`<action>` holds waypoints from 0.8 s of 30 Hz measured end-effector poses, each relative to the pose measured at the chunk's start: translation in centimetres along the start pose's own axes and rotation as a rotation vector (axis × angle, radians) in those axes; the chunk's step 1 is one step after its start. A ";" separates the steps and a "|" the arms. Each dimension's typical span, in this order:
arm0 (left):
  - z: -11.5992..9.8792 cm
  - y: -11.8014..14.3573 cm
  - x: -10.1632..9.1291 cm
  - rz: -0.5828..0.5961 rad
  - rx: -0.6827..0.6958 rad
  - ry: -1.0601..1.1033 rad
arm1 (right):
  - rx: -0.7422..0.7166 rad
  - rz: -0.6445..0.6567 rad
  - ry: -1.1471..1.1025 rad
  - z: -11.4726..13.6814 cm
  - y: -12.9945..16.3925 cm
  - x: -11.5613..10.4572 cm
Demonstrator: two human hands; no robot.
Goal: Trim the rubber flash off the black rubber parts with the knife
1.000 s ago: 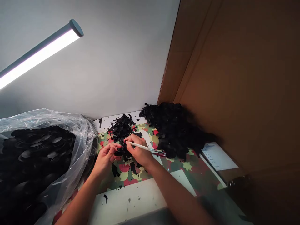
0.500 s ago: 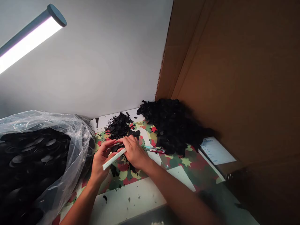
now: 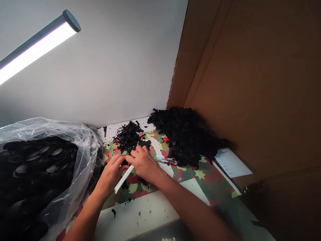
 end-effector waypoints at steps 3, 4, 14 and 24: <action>-0.1 0.1 -0.6 0.040 -0.035 0.056 | -0.042 0.049 -0.072 -0.2 0.1 0.1; 0.0 0.1 -0.7 0.066 -0.046 0.085 | -0.057 0.052 -0.101 -0.2 0.2 0.1; 0.4 -0.1 0.0 -0.027 -0.198 0.471 | -0.132 -0.140 -0.146 0.6 0.2 -0.2; -1.6 -0.3 1.2 -0.355 -0.422 0.998 | -0.117 -0.390 -0.165 2.5 0.5 -2.1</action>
Point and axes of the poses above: each hand's wrist, its own y-axis away from the middle knuckle, its own x-axis out of the palm, z = x × y, the point moved 4 cm from there along -y, towards the middle knuckle, and after that the axes turned 13 degrees about z, right-handed, at the moved point
